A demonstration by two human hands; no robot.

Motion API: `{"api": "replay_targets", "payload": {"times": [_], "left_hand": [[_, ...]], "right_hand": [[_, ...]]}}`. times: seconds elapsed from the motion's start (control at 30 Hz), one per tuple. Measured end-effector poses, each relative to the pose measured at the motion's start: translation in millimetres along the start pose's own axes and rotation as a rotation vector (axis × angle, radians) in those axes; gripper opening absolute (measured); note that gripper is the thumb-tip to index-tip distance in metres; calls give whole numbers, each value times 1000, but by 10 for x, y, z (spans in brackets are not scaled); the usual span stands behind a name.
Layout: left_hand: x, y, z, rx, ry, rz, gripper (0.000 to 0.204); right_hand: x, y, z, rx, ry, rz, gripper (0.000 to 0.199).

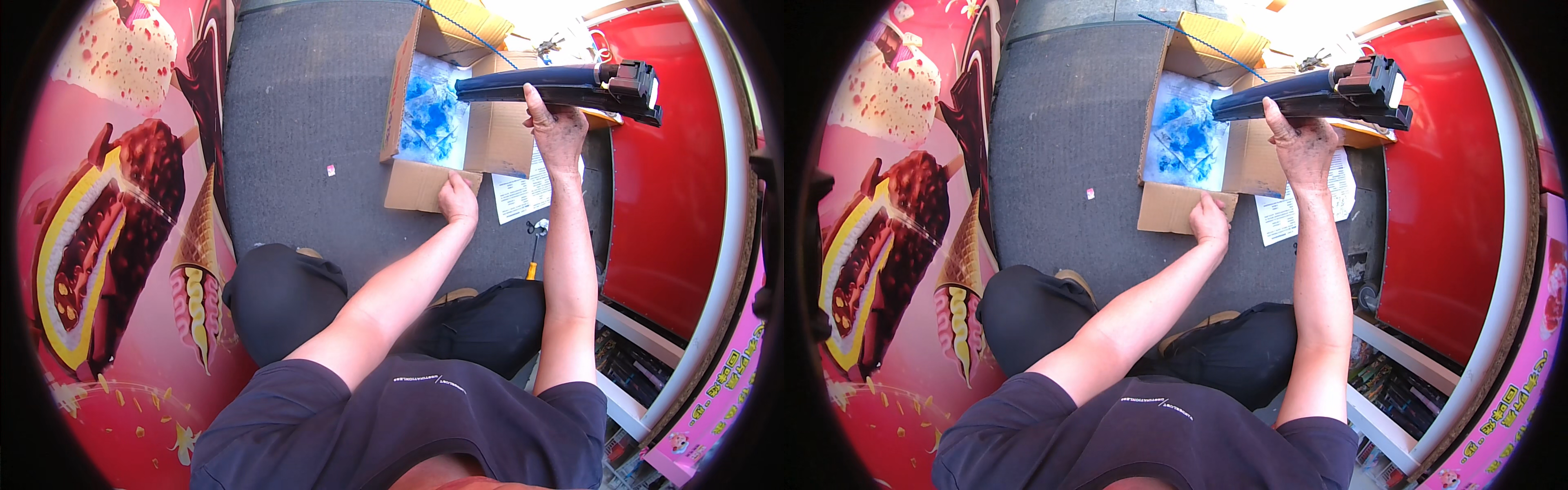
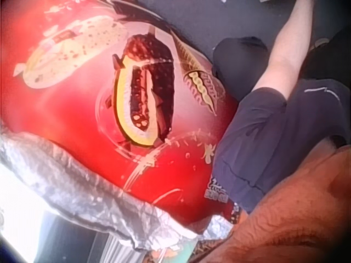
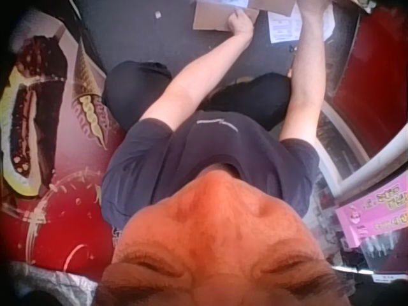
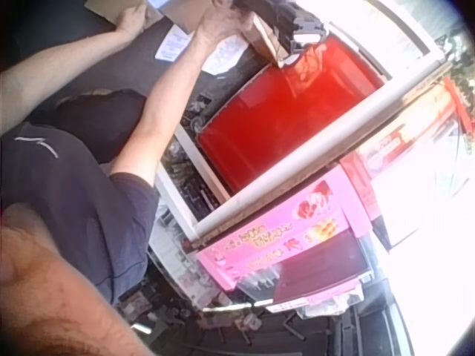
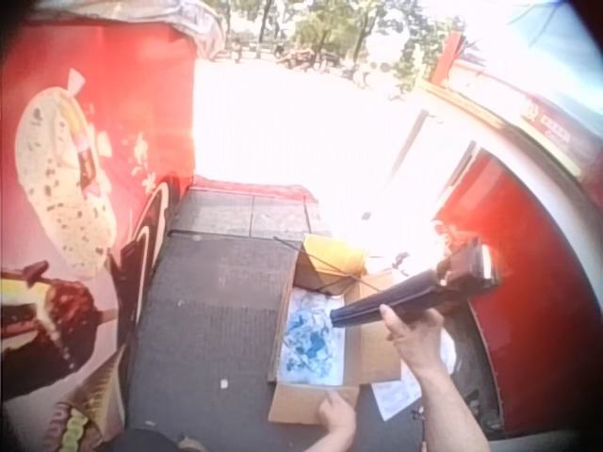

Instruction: The person sits on the floor and assembles a mechanical part by inserting a blue chain into a cylindrical housing, then cleans the end cap with a tissue and uses a screwdriver to tighten a screw.

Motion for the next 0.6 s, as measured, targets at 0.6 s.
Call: {"api": "replay_targets", "payload": {"times": [0.6], "left_hand": [[47, 59, 92, 55, -71, -49, 57]], "right_hand": [[-163, -32, 302, -83, 79, -87, 37]]}}
Point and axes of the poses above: each hand's wrist, its own y-axis away from the middle knuckle, its own x-axis out of the back of the hand, z = x × y, the point moved 1 cm from there along -y, towards the middle knuckle, and after that the axes turned 10 degrees about -x, right-handed, at the moved point
